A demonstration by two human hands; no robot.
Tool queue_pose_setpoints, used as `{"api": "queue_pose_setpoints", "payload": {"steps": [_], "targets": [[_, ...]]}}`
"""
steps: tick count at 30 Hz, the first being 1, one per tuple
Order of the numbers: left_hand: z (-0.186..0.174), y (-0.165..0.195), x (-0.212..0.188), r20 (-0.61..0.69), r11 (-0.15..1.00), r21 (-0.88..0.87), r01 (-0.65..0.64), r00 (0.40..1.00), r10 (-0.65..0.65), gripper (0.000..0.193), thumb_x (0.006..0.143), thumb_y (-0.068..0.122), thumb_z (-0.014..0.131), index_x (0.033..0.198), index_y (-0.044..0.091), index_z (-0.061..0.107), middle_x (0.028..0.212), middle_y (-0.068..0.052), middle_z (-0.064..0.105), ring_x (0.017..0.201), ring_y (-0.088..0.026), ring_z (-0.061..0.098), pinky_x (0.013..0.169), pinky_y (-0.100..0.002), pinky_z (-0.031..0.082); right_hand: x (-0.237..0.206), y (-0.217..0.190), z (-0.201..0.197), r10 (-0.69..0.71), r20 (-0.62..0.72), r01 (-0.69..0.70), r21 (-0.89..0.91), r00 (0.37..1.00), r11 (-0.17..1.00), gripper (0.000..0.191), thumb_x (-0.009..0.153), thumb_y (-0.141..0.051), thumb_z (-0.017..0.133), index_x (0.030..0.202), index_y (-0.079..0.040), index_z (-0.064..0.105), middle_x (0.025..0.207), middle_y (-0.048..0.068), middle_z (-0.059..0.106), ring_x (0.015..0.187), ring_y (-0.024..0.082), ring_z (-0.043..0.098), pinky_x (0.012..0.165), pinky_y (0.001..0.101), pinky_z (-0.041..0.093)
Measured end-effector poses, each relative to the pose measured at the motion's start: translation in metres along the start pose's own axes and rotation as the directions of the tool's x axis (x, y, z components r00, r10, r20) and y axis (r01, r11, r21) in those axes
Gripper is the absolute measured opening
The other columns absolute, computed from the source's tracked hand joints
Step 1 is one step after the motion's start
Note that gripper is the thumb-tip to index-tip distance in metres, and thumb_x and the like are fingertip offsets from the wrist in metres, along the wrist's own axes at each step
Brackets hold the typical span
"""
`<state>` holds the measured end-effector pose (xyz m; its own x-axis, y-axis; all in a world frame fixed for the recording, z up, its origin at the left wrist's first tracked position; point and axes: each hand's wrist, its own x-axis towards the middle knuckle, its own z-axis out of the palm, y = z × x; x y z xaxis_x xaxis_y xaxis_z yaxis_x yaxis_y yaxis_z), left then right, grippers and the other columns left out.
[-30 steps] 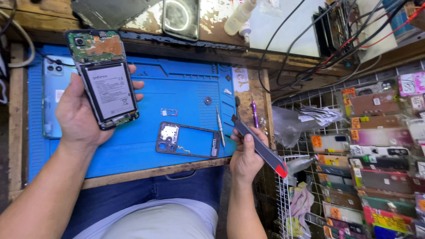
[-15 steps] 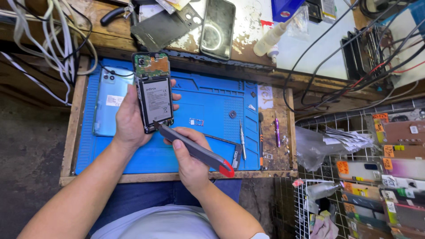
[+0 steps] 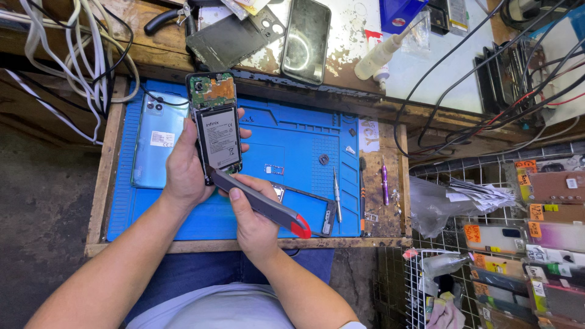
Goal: The person removes the back cover and internal components from a mobile phone, handles banknotes, and takes a replacement screen out of a bubble wrap bag.
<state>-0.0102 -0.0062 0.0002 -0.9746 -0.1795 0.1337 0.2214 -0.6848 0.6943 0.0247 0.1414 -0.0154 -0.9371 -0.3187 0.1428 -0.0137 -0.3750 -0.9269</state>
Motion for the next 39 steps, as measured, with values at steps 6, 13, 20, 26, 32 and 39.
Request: {"api": "queue_pose_setpoints", "payload": {"steps": [6,13,20,26,32,39], "targets": [[-0.001,-0.006,-0.002,-0.053,0.987,0.099,-0.123,0.99,0.129,0.062,0.11,0.056,0.04,0.15,0.008,0.039,0.147,-0.014,0.055,0.12,-0.026,0.061,0.102,-0.043,0.054,-0.001,-0.006,0.007,-0.071,0.009,0.071,-0.263,0.997,0.962,0.021,0.104,-0.004,0.064,0.123,0.005,0.063,0.114,0.015,0.07,0.102,0.018,0.067,0.09,0.0312,0.056],[-0.01,-0.012,-0.005,-0.128,0.874,0.406,-0.267,0.93,0.344,0.061,0.114,0.057,0.038,0.15,0.007,0.037,0.147,-0.011,0.053,0.12,-0.02,0.06,0.103,-0.039,0.055,0.002,-0.012,0.018,-0.417,0.205,0.461,-0.502,0.885,0.732,0.022,0.1,0.003,0.068,0.12,0.004,0.06,0.12,0.021,0.07,0.109,0.032,0.073,0.097,0.0369,0.061],[-0.022,-0.026,-0.003,-0.221,0.722,0.63,-0.287,0.824,0.521,0.059,0.117,0.05,0.043,0.156,0.006,0.033,0.133,-0.006,0.05,0.116,-0.014,0.057,0.097,-0.032,0.053,0.005,-0.01,0.025,-0.523,0.294,0.584,-0.58,0.8,0.567,0.029,0.095,0.006,0.071,0.121,0.007,0.058,0.118,0.026,0.066,0.11,0.039,0.072,0.093,0.0427,0.063],[-0.025,-0.031,-0.001,-0.233,0.686,0.675,-0.271,0.804,0.547,0.055,0.118,0.043,0.047,0.155,0.004,0.033,0.136,-0.006,0.05,0.115,-0.012,0.056,0.095,-0.028,0.053,0.006,-0.01,0.025,-0.54,0.311,0.599,-0.613,0.782,0.515,0.028,0.094,0.007,0.071,0.119,0.008,0.058,0.117,0.027,0.065,0.111,0.041,0.071,0.096,0.0446,0.062],[-0.024,-0.03,0.0,-0.22,0.611,0.753,-0.242,0.783,0.581,0.052,0.119,0.041,0.046,0.154,0.003,0.033,0.132,-0.007,0.051,0.111,-0.011,0.056,0.092,-0.027,0.055,0.009,-0.01,0.027,-0.558,0.306,0.606,-0.62,0.771,0.498,0.027,0.094,0.007,0.071,0.118,0.009,0.059,0.115,0.027,0.066,0.111,0.041,0.072,0.096,0.0451,0.063],[-0.024,-0.032,-0.001,-0.278,0.652,0.728,-0.212,0.778,0.563,0.051,0.119,0.039,0.047,0.154,0.005,0.035,0.115,-0.008,0.056,0.094,-0.008,0.052,0.083,-0.024,0.049,0.01,-0.008,0.028,-0.568,0.294,0.599,-0.645,0.768,0.475,0.026,0.095,0.008,0.072,0.118,0.009,0.06,0.113,0.025,0.066,0.111,0.041,0.072,0.097,0.0453,0.063]]}}
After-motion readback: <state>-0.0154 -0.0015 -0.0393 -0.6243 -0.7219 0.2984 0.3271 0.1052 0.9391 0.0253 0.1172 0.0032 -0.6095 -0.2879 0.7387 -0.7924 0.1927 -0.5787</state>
